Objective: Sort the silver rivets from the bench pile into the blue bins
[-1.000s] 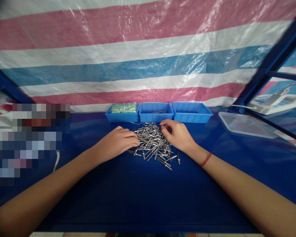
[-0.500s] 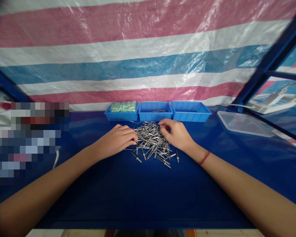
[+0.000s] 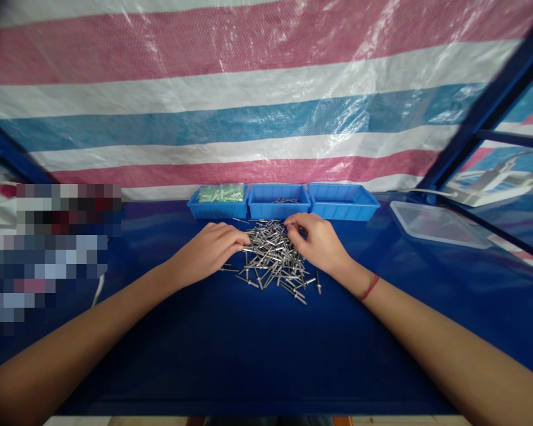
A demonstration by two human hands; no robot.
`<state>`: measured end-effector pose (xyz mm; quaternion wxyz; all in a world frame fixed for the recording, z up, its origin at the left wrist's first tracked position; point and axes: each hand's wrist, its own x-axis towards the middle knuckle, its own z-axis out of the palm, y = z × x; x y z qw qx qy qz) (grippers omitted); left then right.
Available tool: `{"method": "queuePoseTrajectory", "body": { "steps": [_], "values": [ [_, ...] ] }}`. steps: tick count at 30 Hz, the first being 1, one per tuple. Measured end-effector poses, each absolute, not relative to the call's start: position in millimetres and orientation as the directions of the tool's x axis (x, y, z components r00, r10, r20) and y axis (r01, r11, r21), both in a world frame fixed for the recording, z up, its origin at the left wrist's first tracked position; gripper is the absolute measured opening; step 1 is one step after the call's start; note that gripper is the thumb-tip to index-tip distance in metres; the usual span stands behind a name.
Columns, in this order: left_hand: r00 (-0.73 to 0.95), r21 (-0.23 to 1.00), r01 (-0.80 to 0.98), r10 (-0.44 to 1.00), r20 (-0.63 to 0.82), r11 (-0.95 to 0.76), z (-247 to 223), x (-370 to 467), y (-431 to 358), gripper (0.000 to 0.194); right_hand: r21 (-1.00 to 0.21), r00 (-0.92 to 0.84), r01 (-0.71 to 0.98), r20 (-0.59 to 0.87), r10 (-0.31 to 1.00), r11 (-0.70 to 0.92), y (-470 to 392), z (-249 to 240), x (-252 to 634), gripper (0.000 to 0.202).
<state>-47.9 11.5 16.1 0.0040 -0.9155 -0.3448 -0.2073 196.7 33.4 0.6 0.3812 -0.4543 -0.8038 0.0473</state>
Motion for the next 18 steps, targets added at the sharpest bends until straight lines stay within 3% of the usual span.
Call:
{"method": "queuePoseTrajectory", "body": {
  "steps": [4,7,13,18],
  "values": [
    [0.413,0.651,0.463,0.796,0.442,-0.601,16,-33,1,0.015,-0.551,-0.32,0.534,0.571,0.756,0.642,13,12,182,0.017],
    [0.353,0.883,0.215,0.876,0.328,-0.417,16,-22,-9,0.018,-0.68,-0.331,0.385,0.529,0.781,0.624,-2,17,169,0.022],
    [0.364,0.976,0.037,0.913,0.186,-0.214,15,-14,-18,0.02,-0.769,-0.387,0.225,0.494,0.779,0.599,-15,19,161,0.012],
    [0.371,0.949,0.2,0.915,0.156,-0.243,16,-16,-18,0.024,-0.759,-0.368,0.209,0.523,0.769,0.616,-16,20,163,0.012]
  ]
}}
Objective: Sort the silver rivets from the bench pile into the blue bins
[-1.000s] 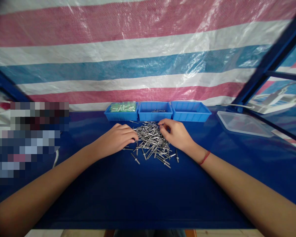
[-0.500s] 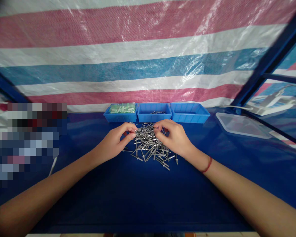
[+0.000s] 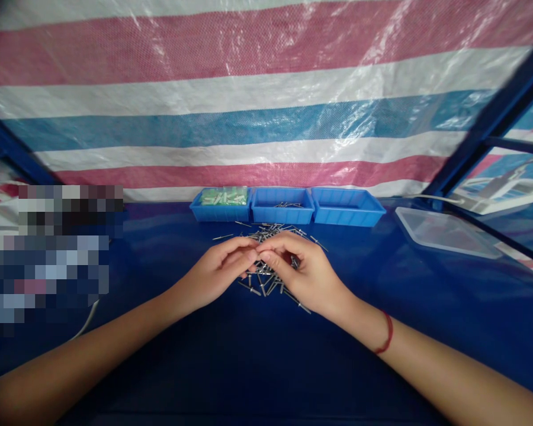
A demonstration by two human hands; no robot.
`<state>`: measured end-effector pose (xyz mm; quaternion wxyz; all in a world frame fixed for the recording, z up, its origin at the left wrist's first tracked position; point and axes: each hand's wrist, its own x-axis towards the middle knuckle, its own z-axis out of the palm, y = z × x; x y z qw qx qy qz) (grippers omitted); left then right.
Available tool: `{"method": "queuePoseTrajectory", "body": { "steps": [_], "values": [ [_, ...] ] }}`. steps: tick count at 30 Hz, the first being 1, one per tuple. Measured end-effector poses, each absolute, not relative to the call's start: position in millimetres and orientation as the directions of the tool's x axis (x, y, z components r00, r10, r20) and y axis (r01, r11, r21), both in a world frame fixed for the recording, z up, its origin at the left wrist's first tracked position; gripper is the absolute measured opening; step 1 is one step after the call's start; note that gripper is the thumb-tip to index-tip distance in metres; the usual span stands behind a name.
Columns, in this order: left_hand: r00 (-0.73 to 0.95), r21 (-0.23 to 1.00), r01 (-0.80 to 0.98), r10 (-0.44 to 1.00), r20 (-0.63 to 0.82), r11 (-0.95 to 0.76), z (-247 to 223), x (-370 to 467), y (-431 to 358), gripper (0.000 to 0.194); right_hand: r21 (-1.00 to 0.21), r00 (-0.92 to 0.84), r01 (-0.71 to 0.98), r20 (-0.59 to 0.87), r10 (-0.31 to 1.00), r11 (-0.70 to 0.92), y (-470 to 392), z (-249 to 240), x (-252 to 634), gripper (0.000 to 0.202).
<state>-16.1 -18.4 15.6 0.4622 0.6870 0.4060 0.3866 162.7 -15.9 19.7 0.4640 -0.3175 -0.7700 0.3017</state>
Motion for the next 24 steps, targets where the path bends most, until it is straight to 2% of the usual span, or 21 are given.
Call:
{"method": "queuePoseTrajectory", "body": {
  "steps": [3,8,18,24],
  "values": [
    [0.392,0.915,0.28,0.905,0.166,-0.289,18.2,-16.5,-20.4,0.023,-0.779,-0.347,0.216,0.502,0.792,0.588,-15.6,16.4,162.1,0.012],
    [0.394,0.906,0.257,0.893,0.218,-0.335,16.9,-16.1,-21.7,0.02,-0.838,-0.32,0.197,0.436,0.841,0.509,-15.6,12.7,160.1,0.014],
    [0.358,0.884,0.305,0.903,0.238,-0.354,17.4,-13.3,-24.0,0.018,-0.743,-0.346,0.228,0.542,0.766,0.629,-17.4,19.1,162.3,0.011],
    [0.32,0.826,0.349,0.885,0.338,-0.442,20.2,-15.3,-24.9,0.009,-0.708,-0.346,0.275,0.558,0.754,0.65,-15.1,19.9,163.3,0.013]
  ]
}}
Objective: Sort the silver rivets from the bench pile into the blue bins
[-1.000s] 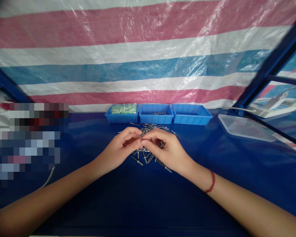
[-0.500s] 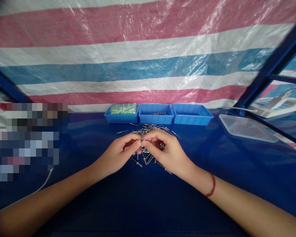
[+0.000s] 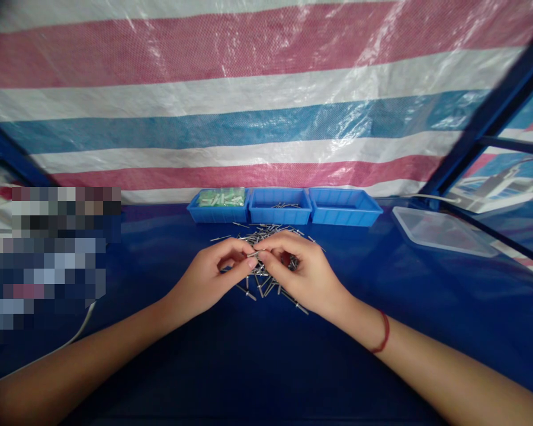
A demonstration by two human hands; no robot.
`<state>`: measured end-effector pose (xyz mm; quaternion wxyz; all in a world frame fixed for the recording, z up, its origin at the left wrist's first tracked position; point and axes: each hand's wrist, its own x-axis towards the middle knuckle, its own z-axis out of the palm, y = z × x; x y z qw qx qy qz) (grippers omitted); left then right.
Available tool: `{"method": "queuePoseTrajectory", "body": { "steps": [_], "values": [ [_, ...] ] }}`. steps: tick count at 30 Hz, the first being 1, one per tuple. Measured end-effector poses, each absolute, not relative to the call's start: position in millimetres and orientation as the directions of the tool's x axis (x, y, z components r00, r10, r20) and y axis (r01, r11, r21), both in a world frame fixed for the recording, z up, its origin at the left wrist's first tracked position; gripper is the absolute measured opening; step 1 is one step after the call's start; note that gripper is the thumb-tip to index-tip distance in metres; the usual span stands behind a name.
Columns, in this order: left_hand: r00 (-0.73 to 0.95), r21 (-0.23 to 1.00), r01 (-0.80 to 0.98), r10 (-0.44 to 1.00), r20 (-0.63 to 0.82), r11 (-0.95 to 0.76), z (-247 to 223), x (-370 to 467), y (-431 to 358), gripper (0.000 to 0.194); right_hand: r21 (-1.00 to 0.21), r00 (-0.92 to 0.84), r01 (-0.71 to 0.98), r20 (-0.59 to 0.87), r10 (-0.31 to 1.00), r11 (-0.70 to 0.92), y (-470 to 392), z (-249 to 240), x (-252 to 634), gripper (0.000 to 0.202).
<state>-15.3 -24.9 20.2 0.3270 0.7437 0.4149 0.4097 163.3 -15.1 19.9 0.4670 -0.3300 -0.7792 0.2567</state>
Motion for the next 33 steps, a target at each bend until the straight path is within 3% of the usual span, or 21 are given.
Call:
{"method": "queuePoseTrajectory", "body": {
  "steps": [6,25,29,33],
  "values": [
    [0.282,0.763,0.381,0.851,0.442,-0.522,18,-18,-25,0.006,-0.698,-0.364,0.304,0.544,0.756,0.648,-13,17,164,0.012],
    [0.295,0.755,0.377,0.842,0.452,-0.537,21,-18,-25,0.013,-0.657,-0.427,0.345,0.527,0.735,0.671,-16,17,162,0.015],
    [0.302,0.723,0.457,0.855,0.422,-0.518,17,-22,-20,0.025,-0.578,-0.336,0.474,0.578,0.744,0.664,-8,25,167,0.019],
    [0.389,0.574,0.559,0.8,0.456,-0.599,13,-30,-11,0.017,-0.369,-0.217,0.706,0.701,0.68,0.605,23,34,181,0.022]
  ]
}}
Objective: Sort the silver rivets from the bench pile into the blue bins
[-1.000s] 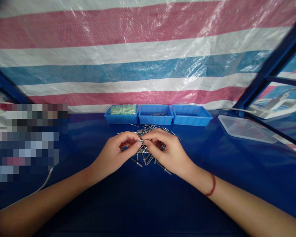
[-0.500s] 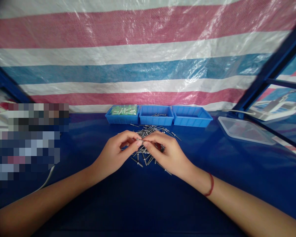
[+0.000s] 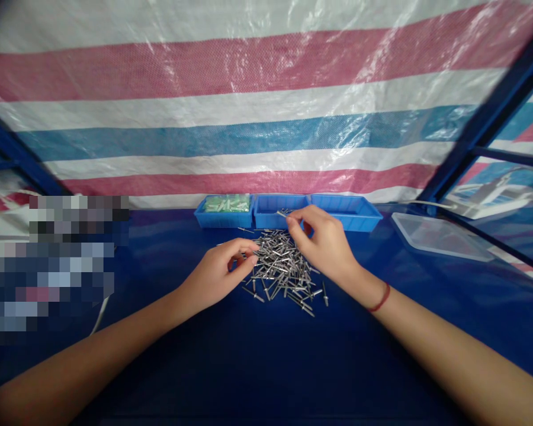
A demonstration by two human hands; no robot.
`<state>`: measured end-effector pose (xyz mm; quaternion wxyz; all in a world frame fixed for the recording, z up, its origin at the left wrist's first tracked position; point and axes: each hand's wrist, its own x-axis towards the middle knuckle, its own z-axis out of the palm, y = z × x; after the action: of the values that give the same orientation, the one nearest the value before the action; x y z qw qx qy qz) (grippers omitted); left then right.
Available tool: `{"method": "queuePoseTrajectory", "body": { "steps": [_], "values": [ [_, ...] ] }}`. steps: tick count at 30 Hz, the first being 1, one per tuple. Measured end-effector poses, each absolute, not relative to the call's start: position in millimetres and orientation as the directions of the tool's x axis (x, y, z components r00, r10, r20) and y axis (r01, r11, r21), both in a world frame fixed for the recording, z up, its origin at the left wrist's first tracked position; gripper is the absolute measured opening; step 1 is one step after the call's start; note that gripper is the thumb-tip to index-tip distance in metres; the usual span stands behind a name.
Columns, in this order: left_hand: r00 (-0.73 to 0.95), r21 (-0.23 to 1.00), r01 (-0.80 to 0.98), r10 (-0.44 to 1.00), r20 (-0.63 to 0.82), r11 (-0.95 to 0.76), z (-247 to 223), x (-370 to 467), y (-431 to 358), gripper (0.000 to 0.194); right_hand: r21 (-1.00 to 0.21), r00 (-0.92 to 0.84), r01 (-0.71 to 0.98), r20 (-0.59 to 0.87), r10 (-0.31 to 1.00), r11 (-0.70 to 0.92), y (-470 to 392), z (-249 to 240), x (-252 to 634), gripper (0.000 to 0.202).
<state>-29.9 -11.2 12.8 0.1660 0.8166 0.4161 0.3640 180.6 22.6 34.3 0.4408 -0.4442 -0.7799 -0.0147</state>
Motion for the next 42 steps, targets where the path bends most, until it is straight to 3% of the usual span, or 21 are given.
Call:
{"method": "queuePoseTrajectory", "body": {
  "steps": [3,6,12,17,27,38,42],
  "values": [
    [0.477,0.44,0.613,0.751,0.457,-0.657,13,-35,-7,0.014,-0.229,-0.223,0.811,0.73,0.646,0.539,54,38,190,0.024],
    [0.524,0.348,0.651,0.731,0.437,-0.674,16,-38,-6,0.014,-0.126,-0.253,0.885,0.676,0.692,0.447,74,38,192,0.025],
    [0.567,0.305,0.646,0.707,0.423,-0.7,16,-39,-5,0.016,-0.083,-0.348,0.881,0.55,0.759,0.465,50,32,189,0.025],
    [0.646,0.271,0.599,0.654,0.393,-0.754,12,-36,-4,0.014,-0.183,-0.369,0.837,0.506,0.78,0.515,23,18,191,0.023],
    [0.594,0.167,0.705,0.702,0.392,-0.69,9,-35,0,0.026,-0.465,-0.257,0.763,0.42,0.871,0.449,32,4,201,0.022],
    [0.519,0.134,0.788,0.765,0.382,-0.601,9,-26,6,0.015,-0.576,-0.261,0.685,0.38,0.888,0.447,26,0,197,0.02],
    [0.503,0.13,0.8,0.773,0.386,-0.586,9,-25,5,0.019,-0.584,-0.264,0.677,0.376,0.888,0.448,23,-1,194,0.02]
  ]
}}
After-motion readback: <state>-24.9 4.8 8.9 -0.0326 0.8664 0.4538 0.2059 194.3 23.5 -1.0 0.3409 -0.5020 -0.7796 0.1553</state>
